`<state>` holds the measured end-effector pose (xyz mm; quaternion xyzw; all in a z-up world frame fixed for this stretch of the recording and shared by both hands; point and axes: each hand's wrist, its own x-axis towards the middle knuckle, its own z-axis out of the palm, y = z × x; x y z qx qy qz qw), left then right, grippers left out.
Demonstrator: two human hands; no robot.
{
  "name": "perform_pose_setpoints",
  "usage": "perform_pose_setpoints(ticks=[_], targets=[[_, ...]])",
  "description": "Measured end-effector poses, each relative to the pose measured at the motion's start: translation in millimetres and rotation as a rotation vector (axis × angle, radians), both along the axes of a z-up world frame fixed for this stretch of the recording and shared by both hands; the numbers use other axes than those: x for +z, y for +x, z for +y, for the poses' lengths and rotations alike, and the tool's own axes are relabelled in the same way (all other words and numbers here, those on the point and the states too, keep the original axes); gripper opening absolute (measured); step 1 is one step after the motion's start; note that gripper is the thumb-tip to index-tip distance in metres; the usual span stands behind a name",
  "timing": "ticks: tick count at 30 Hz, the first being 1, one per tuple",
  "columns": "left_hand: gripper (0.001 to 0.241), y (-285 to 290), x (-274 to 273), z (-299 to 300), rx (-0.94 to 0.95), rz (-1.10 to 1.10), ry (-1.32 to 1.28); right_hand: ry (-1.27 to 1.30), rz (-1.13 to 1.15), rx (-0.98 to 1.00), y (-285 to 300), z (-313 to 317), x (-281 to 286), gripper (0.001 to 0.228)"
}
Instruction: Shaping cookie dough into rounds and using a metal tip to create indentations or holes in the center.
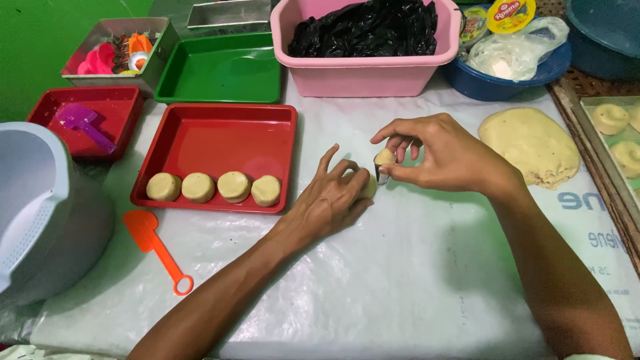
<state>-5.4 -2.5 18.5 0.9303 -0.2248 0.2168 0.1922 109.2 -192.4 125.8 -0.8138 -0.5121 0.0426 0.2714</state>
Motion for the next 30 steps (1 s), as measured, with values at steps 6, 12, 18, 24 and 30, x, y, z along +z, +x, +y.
perform_pose_setpoints(ticks=[6,12,18,24,30], targets=[[0.043,3.4,-4.7,1.1,-0.007,-0.007,-0.047,-0.048,0.017,-0.042,5.6,0.2,-5.7,0.044],[0.03,2.0,-4.7,4.0,0.039,0.098,-0.238,-0.071,0.058,-0.047,17.2,-1.3,-15.3,0.043],[0.055,-2.7,-11.4,4.1,0.002,0.041,-0.187,-0.172,0.156,-0.107,29.0,-4.7,-27.1,0.038],[0.086,-6.5,-28.3,-7.0,0.079,0.157,0.008,-0.184,0.268,-0.057,35.3,-7.1,-38.8,0.046],[0.08,-10.5,-2.5,-8.6,0.17,0.285,-0.152,-0.175,0.357,-0.025,39.2,-15.9,-47.5,0.042]])
